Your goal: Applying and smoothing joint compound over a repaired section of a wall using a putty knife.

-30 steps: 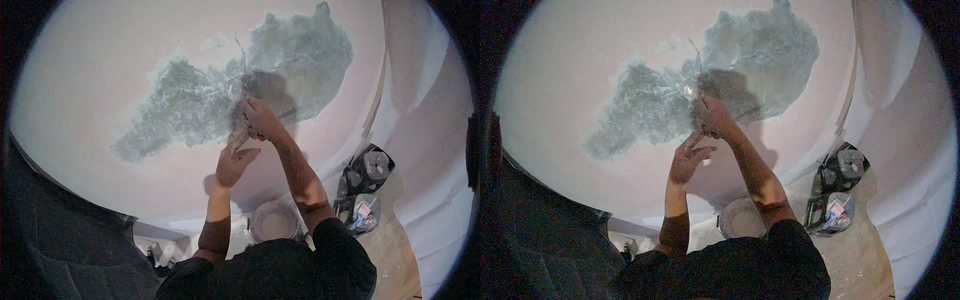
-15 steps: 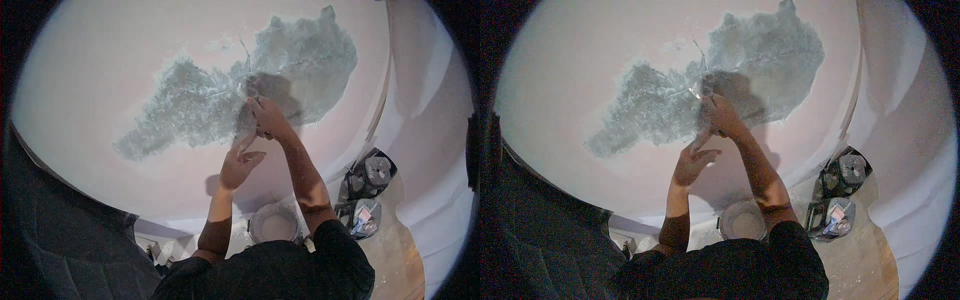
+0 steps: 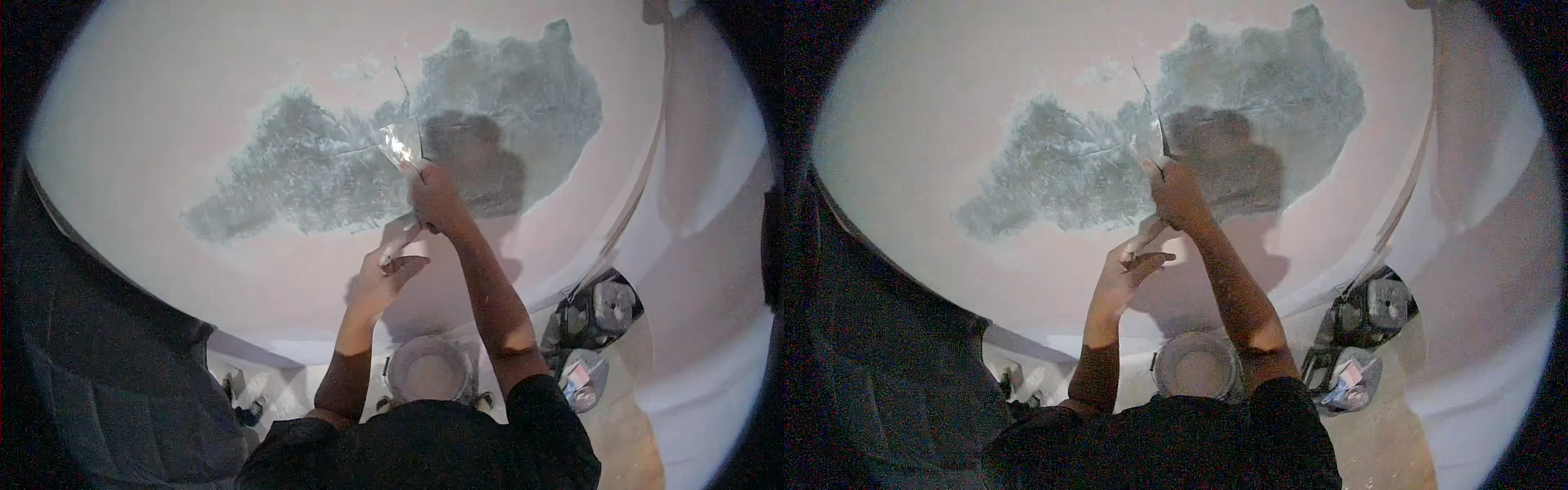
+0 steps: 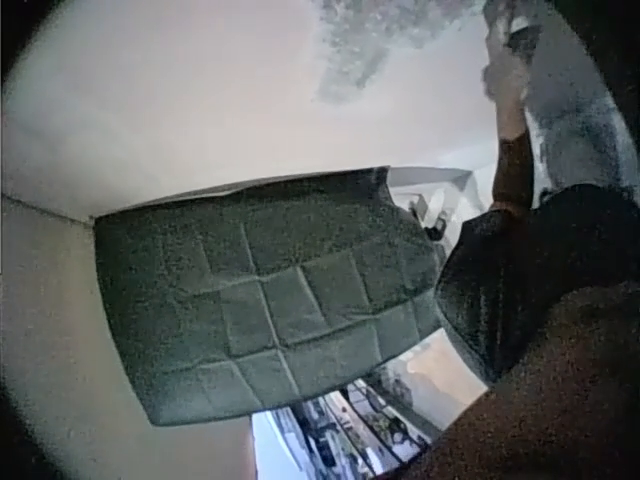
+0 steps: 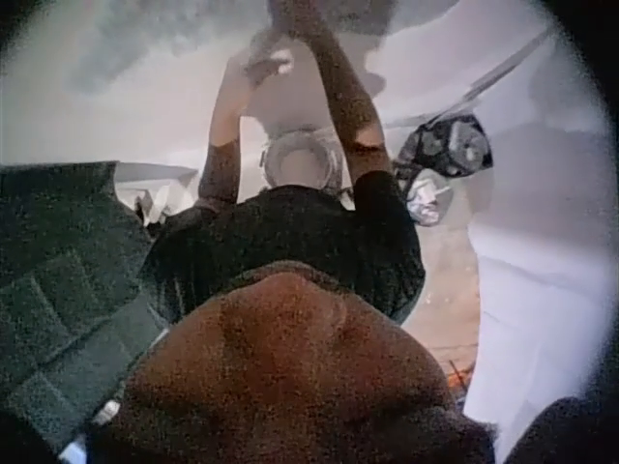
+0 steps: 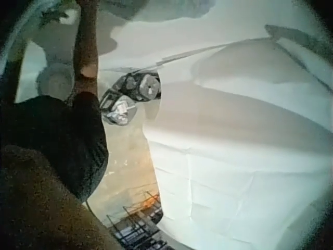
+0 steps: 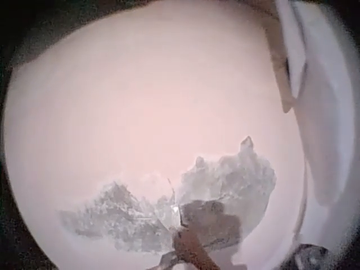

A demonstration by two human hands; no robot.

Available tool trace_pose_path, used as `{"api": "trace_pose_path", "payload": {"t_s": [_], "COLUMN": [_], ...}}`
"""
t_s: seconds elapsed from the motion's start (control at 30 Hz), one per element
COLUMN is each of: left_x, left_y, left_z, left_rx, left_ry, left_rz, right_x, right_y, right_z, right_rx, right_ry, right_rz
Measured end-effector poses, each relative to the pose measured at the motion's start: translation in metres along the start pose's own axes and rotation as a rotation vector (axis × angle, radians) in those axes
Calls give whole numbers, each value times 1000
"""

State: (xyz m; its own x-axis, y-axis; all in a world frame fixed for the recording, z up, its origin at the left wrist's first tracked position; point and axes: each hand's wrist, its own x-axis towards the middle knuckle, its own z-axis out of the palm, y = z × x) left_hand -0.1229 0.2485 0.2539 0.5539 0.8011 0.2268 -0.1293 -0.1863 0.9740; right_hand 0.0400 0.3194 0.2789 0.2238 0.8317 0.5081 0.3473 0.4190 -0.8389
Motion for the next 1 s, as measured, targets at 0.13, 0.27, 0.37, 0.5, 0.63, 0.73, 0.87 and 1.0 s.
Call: {"api": "trace_pose_path", "payload": {"t_s": [0.13,0.27,0.37,0.5,0.63,0.73,0.87,1.0], "left_x": [-3,-16,-41,-78,-133,-161,-204,-240], "left_y": [-1,-14,-34,-94,-131,-102,-147,-120], "left_z": [19,41,47,51,66,74,59,54], "left_rx": [-86,-46,-104,-53,-27,40,-181,-142], "left_ry": [107,205,191,70,-117,-126,-97,13], "left_rz": [-2,-4,-85,-121,-182,-335,-513,-476], "right_x": [7,-25,-76,-165,-257,-320,-413,-470], "right_y": [-7,7,5,32,56,18,26,40], "right_z": [3,-11,-19,-22,-26,-37,-23,-13], "right_rx": [-173,-118,229,143,26,284,433,107], "right_ry": [101,71,-129,-178,-142,-164,-149,-306], "right_rz": [-178,-190,240,213,207,702,863,637]}}
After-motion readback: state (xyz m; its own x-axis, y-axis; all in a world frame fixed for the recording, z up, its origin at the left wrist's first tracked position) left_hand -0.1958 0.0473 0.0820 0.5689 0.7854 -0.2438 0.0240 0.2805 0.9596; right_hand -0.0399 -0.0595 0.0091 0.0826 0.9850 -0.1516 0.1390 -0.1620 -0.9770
